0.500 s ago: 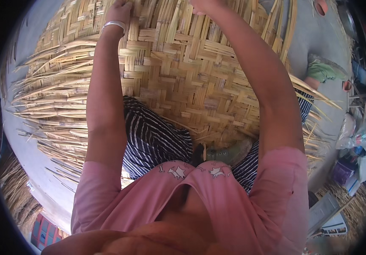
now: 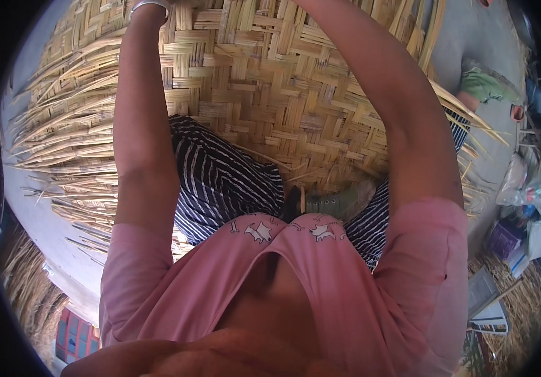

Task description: The person sits cross-legged on the floor and weaves thin dried palm leaves into a large circular mat. They interlace the leaves by hand, pulling them through the existing weave to expand the pattern.

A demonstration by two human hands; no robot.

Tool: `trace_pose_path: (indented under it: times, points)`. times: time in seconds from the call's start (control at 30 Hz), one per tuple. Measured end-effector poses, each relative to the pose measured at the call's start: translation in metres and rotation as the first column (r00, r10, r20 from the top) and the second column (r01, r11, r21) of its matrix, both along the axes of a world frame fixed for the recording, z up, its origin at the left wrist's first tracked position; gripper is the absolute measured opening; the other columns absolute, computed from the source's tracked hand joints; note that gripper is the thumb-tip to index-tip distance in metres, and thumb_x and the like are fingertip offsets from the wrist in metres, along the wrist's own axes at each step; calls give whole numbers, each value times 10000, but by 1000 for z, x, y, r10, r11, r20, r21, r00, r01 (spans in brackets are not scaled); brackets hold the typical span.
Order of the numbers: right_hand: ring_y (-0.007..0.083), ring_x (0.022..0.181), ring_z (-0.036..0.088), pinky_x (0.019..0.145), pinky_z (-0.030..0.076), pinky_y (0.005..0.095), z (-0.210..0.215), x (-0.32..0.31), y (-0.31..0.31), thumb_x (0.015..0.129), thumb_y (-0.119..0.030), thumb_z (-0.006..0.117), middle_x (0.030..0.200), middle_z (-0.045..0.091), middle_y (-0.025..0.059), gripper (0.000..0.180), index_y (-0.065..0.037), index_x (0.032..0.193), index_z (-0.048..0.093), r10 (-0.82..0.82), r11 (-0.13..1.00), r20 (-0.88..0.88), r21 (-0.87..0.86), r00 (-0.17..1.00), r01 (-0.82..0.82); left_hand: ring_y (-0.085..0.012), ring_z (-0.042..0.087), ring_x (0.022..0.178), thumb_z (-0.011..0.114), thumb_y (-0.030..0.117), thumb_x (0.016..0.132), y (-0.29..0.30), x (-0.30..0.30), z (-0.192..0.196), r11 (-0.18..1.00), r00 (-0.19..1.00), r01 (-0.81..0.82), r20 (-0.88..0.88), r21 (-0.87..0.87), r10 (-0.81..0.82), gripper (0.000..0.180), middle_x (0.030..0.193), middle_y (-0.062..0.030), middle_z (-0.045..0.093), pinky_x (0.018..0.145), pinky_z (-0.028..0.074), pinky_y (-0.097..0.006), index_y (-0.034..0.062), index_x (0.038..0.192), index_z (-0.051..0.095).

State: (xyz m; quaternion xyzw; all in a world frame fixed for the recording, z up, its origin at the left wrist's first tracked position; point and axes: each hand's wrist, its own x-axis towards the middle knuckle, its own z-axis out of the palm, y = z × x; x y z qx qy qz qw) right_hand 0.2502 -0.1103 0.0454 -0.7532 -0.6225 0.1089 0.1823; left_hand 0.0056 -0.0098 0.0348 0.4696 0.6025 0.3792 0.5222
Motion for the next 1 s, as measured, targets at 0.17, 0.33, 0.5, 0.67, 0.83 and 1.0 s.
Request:
trace_pose_path:
  times: [0.17, 0.33, 0.5, 0.67, 0.83, 1.0]
  points:
    - [452, 1024, 664, 879, 531, 519, -10, 3, 5, 862, -133, 622, 1065, 699, 267, 241, -34, 1070, 692, -54, 991, -81, -129, 995, 44, -217, 620, 602, 526, 95, 928, 0, -3, 0, 998, 990, 34, -141, 48, -27, 206, 757, -139, 670, 502, 495, -369, -30, 1033, 651]
    - [457, 975, 666, 851, 527, 533, 19, -3, -5, 833, -132, 646, 1009, 707, 246, 192, -29, 985, 704, -4, 983, -49, -184, 999, -5, -264, 656, 666, 562, 144, 919, -7, -5, 10, 999, 995, 52, -87, -12, -53, 279, 812, -190, 704, 597, 515, -398, -51, 1086, 672]
    - [369, 850, 687, 723, 549, 474, 14, 6, 11, 853, -123, 662, 868, 703, 204, 146, 15, 900, 670, -6, 955, -33, -297, 999, -4, -289, 679, 771, 593, 193, 920, -4, -5, 7, 994, 962, 77, -266, 76, -55, 325, 872, -206, 722, 709, 527, -404, -59, 1102, 687]
    - [225, 788, 673, 611, 551, 383, -7, 32, 38, 895, -76, 691, 821, 673, 109, 89, -9, 947, 665, -410, 786, -613, -613, 675, -79, -276, 693, 827, 636, 254, 921, -6, -8, 5, 981, 941, 172, -312, 94, -135, 339, 892, -203, 738, 747, 532, -402, -27, 1078, 742]
    - [236, 955, 678, 769, 588, 371, 9, 27, 14, 919, -72, 694, 1027, 669, 108, 269, -23, 1167, 603, -407, 903, -866, -429, 290, -11, -258, 690, 769, 684, 218, 879, -17, 3, 23, 958, 881, 285, -399, 24, -252, 307, 863, -166, 749, 745, 535, -396, -7, 1074, 759]
    - [283, 1127, 660, 930, 554, 462, 39, 4, 22, 968, -106, 622, 1224, 658, 157, 302, -28, 1255, 569, -442, 889, -868, -457, 228, -15, -229, 672, 712, 689, 145, 861, 3, -10, -18, 942, 917, 332, -220, -43, -333, 221, 805, -133, 737, 662, 530, -380, -13, 998, 759]
